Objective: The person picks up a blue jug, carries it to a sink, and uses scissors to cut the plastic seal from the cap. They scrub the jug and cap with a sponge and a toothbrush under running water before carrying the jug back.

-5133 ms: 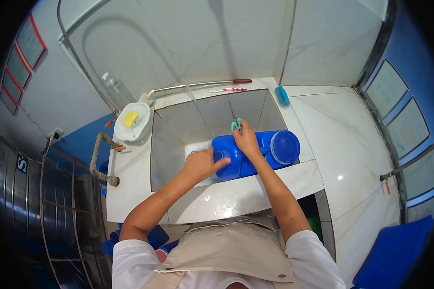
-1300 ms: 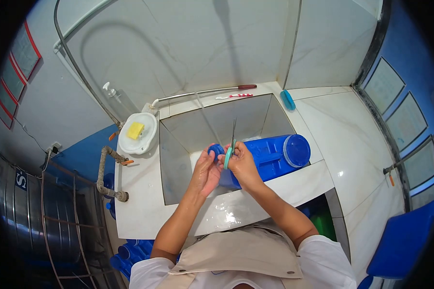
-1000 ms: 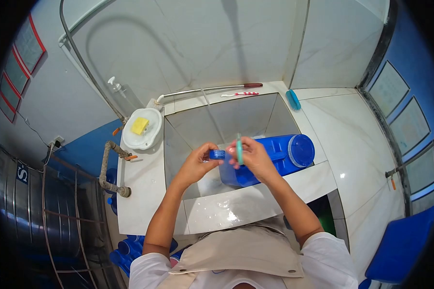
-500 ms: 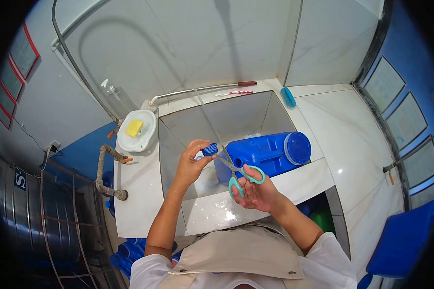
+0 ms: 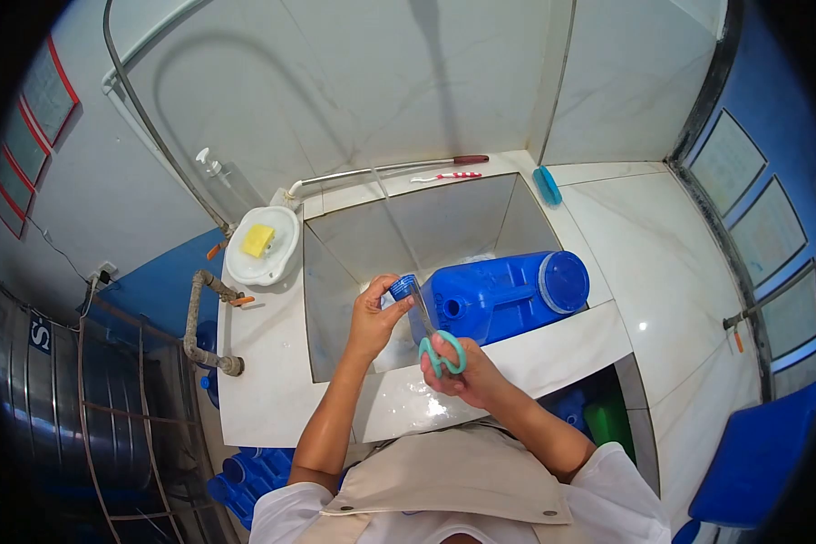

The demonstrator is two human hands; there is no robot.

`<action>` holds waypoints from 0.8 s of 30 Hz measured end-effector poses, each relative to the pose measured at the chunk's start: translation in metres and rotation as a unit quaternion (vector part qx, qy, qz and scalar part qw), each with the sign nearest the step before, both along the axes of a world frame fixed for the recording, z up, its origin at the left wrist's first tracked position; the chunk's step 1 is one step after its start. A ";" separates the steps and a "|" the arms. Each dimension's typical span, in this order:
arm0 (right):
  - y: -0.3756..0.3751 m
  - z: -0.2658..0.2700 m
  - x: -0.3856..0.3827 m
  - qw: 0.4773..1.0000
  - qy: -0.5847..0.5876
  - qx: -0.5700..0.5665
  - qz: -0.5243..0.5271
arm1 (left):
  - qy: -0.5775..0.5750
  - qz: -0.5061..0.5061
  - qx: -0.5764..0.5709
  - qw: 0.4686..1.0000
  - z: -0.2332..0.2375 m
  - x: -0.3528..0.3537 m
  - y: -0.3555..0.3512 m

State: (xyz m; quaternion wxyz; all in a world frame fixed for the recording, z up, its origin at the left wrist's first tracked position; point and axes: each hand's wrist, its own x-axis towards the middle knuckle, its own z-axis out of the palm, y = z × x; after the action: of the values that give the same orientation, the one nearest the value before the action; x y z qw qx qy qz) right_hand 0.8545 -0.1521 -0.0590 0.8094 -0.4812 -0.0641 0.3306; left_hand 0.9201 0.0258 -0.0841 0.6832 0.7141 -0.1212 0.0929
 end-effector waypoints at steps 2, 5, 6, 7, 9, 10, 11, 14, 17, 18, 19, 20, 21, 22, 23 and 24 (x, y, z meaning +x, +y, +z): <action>-0.007 0.008 0.002 0.967 0.224 0.124 0.001 | 0.006 -0.008 -0.006 1.000 -0.001 0.000 0.001; -0.008 0.011 0.004 0.984 0.157 0.084 -0.004 | 0.000 -0.003 0.018 1.000 -0.003 0.001 0.002; -0.006 0.010 0.003 0.984 0.157 0.085 -0.005 | -0.036 0.015 0.065 0.997 -0.004 0.002 0.004; -0.004 0.008 0.003 0.998 0.069 -0.008 0.000 | -0.073 0.033 0.111 0.991 -0.004 0.003 0.005; -0.003 0.007 0.003 0.995 -0.018 -0.101 0.006 | -0.080 0.038 0.136 0.987 -0.008 0.003 0.010; -0.007 0.008 0.004 0.999 0.022 -0.045 0.018 | -0.090 0.042 0.161 0.982 -0.010 0.004 0.013; -0.009 0.010 0.006 0.998 0.062 0.012 0.030 | -0.090 0.042 0.161 0.982 -0.011 0.004 0.016; -0.006 0.012 0.010 0.997 0.046 -0.035 0.043 | -0.078 0.035 0.141 0.986 -0.012 0.001 0.020; 0.008 -0.013 0.027 0.963 -0.159 -0.216 -0.031 | -0.043 0.042 0.116 0.991 -0.007 -0.007 0.021; 0.009 -0.008 0.033 0.957 -0.164 -0.238 -0.043 | -0.036 0.017 0.108 0.993 -0.007 -0.009 0.019; 0.008 -0.001 0.038 0.956 -0.166 -0.237 -0.044 | -0.029 -0.011 0.101 0.994 -0.006 -0.009 0.019; 0.005 0.007 0.040 0.968 -0.135 -0.208 -0.042 | -0.015 -0.008 0.078 0.997 -0.004 -0.010 0.021; 0.005 0.017 0.041 0.978 -0.102 -0.180 -0.037 | -0.014 -0.006 0.077 0.997 -0.003 -0.011 0.023; 0.005 0.025 0.043 0.971 -0.122 -0.199 -0.045 | 0.022 -0.017 0.053 0.998 -0.001 -0.011 0.028; 0.011 0.024 0.047 0.971 -0.123 -0.200 -0.042 | 0.056 -0.028 0.028 0.998 0.000 -0.011 0.032; 0.018 0.018 0.053 0.929 -0.280 -0.207 -0.125 | 0.056 -0.026 0.027 0.998 0.002 -0.012 0.034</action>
State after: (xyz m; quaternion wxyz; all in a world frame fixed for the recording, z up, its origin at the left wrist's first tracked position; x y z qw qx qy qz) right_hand 0.9072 -0.1339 -0.0406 0.6759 -0.7148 -0.1578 0.0848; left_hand 0.9083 0.0599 -0.0822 0.6714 0.7331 -0.1038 0.0316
